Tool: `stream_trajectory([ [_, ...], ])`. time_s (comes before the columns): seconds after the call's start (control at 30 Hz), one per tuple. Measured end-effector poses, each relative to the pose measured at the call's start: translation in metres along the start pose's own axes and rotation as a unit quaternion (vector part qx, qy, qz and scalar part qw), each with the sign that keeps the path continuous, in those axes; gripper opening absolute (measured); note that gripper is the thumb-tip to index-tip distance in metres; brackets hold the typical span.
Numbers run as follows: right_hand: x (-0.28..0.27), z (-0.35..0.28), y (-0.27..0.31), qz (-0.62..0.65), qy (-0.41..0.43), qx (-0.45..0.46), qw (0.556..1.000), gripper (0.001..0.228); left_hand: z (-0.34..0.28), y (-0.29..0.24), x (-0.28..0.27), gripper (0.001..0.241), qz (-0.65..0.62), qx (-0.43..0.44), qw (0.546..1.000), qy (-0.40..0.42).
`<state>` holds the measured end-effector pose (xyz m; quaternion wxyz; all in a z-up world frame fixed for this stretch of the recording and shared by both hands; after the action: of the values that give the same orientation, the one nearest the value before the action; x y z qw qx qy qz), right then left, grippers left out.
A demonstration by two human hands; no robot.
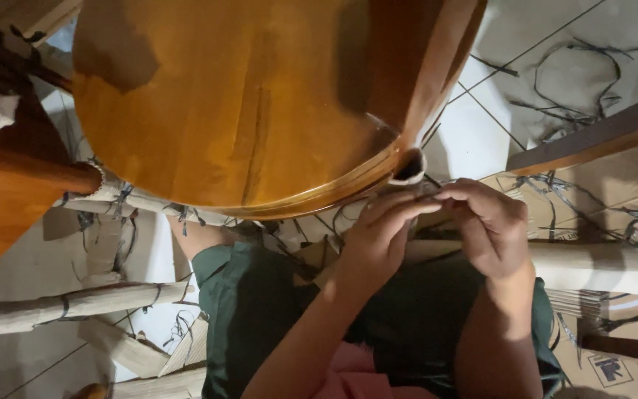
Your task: Wrapping wooden table legs with cardboard and securing them with plastic ties for protection during transport.
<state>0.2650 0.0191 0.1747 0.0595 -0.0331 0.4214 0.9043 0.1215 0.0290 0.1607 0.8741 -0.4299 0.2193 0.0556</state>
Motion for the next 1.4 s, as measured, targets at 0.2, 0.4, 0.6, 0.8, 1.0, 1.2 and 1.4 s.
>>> stream_trajectory([
  [0.2, 0.003, -0.024, -0.015, -0.01, -0.005, -0.022, 1.0, 0.023, 0.001, -0.001, 0.002, 0.034, 0.025, 0.068, 0.995, -0.074],
  [0.4, 0.031, -0.002, 0.027, -0.054, 0.045, -0.076, 0.995, 0.023, 0.009, -0.012, -0.003, 0.022, 0.079, 0.095, 0.987, -0.104],
  [0.6, 0.035, 0.002, 0.036, -0.05, 0.071, -0.086, 0.993, 0.023, 0.0, -0.007, 0.0, 0.023, 0.151, 0.151, 0.964, -0.158],
  [0.8, 0.046, 0.024, 0.064, -0.057, 0.115, -0.103, 0.986, 0.022, -0.004, 0.003, 0.001, 0.02, 0.133, 0.15, 0.964, -0.174],
  [1.0, 0.021, 0.024, 0.032, 0.018, 0.063, -0.046, 0.997, 0.018, -0.008, 0.02, 0.011, 0.02, 0.146, 0.171, 0.961, -0.161],
  [1.2, 0.018, 0.028, 0.025, -0.039, 0.094, -0.009, 0.995, 0.019, -0.005, 0.016, 0.018, 0.007, 0.112, 0.136, 0.984, -0.014],
  [1.4, 0.015, 0.015, 0.015, -0.069, 0.051, 0.006, 0.996, 0.012, -0.005, 0.017, 0.018, 0.032, 0.162, 0.122, 0.979, 0.038],
])
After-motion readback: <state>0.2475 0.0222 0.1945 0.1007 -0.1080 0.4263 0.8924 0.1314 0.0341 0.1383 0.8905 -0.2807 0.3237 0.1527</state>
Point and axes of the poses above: each hand's wrist, its own z-axis towards the middle knuckle, its own x-axis out of the palm, y = z × x, the point moved 9 cm from there along z, towards the middle knuckle, and after that the axes turned 9 degrees about z, right-handed, at the moved point
